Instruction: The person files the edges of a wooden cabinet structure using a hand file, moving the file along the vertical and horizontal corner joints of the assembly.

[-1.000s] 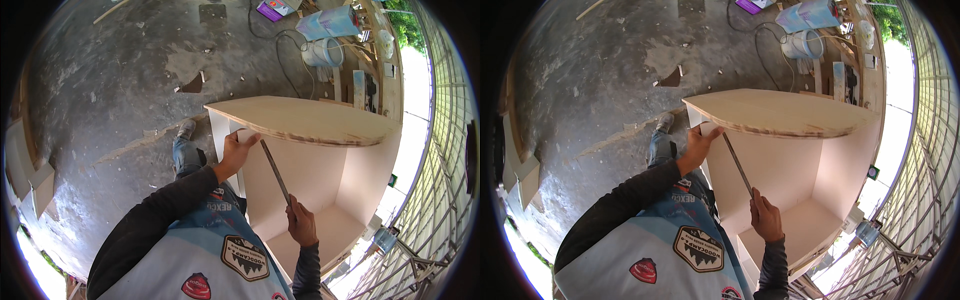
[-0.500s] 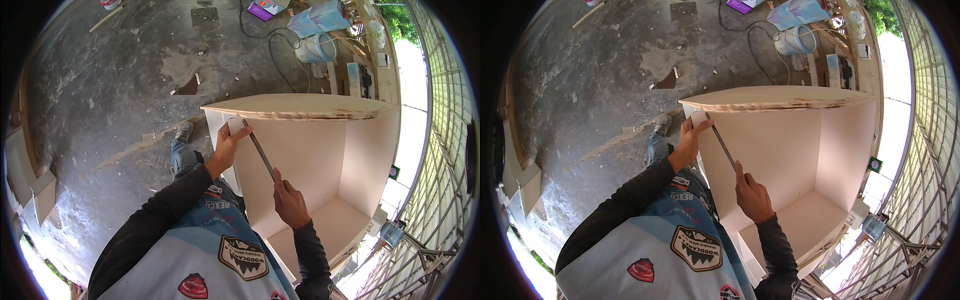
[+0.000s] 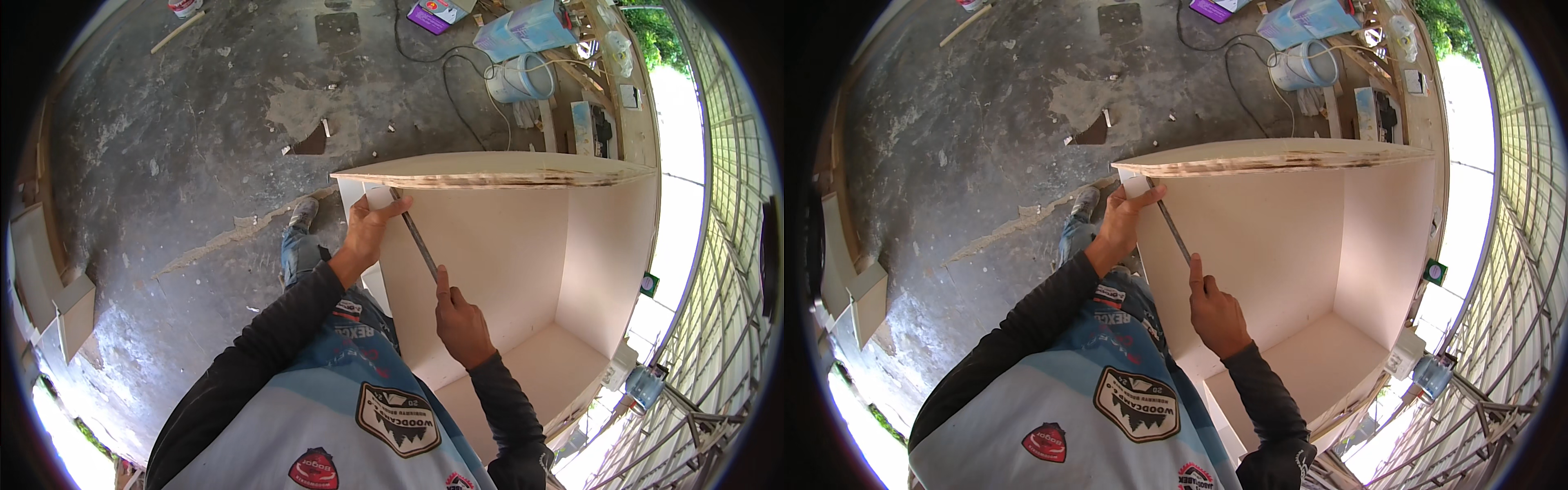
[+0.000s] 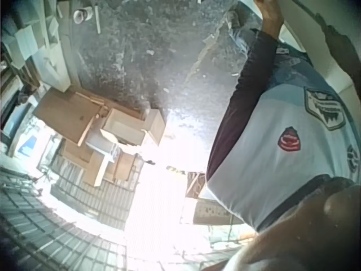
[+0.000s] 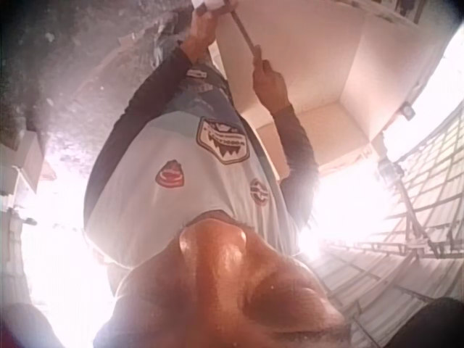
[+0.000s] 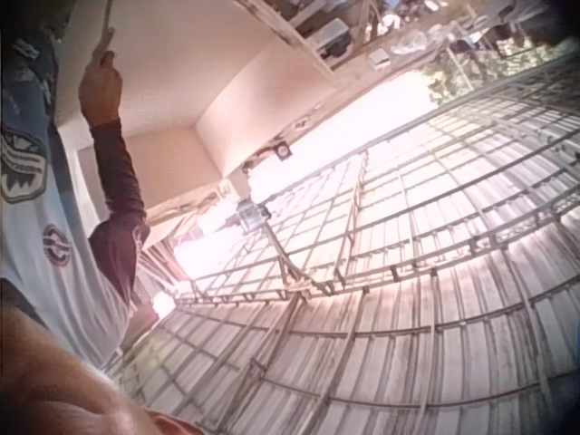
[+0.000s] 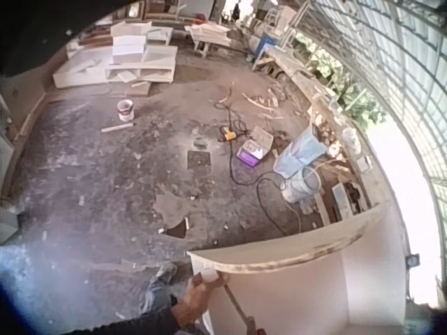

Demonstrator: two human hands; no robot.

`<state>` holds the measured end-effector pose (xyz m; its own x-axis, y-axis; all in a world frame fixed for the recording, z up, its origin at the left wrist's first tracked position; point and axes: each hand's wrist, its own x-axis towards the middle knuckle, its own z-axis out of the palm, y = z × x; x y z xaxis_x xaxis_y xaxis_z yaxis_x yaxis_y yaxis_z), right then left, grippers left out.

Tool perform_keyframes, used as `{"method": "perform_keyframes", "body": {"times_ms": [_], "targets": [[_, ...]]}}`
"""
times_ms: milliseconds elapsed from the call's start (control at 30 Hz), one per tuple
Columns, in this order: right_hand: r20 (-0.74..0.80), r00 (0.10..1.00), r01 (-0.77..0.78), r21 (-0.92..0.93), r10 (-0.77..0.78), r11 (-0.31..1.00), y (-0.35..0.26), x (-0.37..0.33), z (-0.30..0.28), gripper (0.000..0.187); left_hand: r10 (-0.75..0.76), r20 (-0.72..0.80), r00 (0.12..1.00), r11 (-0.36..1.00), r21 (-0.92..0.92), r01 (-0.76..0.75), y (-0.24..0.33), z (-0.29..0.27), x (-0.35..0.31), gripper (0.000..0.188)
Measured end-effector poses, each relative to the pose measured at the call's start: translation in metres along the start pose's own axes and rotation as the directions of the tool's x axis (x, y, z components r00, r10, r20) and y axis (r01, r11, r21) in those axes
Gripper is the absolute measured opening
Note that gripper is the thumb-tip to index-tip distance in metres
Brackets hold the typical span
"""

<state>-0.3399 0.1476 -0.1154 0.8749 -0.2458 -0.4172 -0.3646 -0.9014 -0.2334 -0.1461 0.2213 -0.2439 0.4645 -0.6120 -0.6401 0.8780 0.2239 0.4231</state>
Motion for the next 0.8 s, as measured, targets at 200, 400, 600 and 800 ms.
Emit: {"method": "perform_keyframes", "body": {"times_ms": [200, 400, 600, 800], "targets": [[-0.013, 1.0, 0.0, -0.01, 0.0, 1.0, -0.003, -0.001, 0.006, 0.072, -0.013, 0.008, 1.0, 1.0, 0.009, 0.013, 0.002, 0.0, -0.003, 0.037], [0.007, 1.0, 0.022, -0.076, -0.021, 0.997, 0.003, 0.003, 0.013, 0.072, -0.009, -0.025, 1.0, 1.0, 0.029, 0.01, -0.001, -0.002, -0.002, 0.037], [0.057, 0.998, -0.029, -0.076, 0.033, 0.997, 0.0, 0.01, 0.009, 0.069, -0.08, -0.045, 0.996, 0.997, -0.001, 0.08, -0.001, -0.005, 0.002, 0.035], [0.045, 0.999, 0.026, -0.07, -0.023, 0.997, 0.013, 0.025, 0.02, 0.064, -0.046, -0.08, 0.996, 0.998, 0.03, 0.049, -0.019, -0.016, 0.013, 0.041]]}}
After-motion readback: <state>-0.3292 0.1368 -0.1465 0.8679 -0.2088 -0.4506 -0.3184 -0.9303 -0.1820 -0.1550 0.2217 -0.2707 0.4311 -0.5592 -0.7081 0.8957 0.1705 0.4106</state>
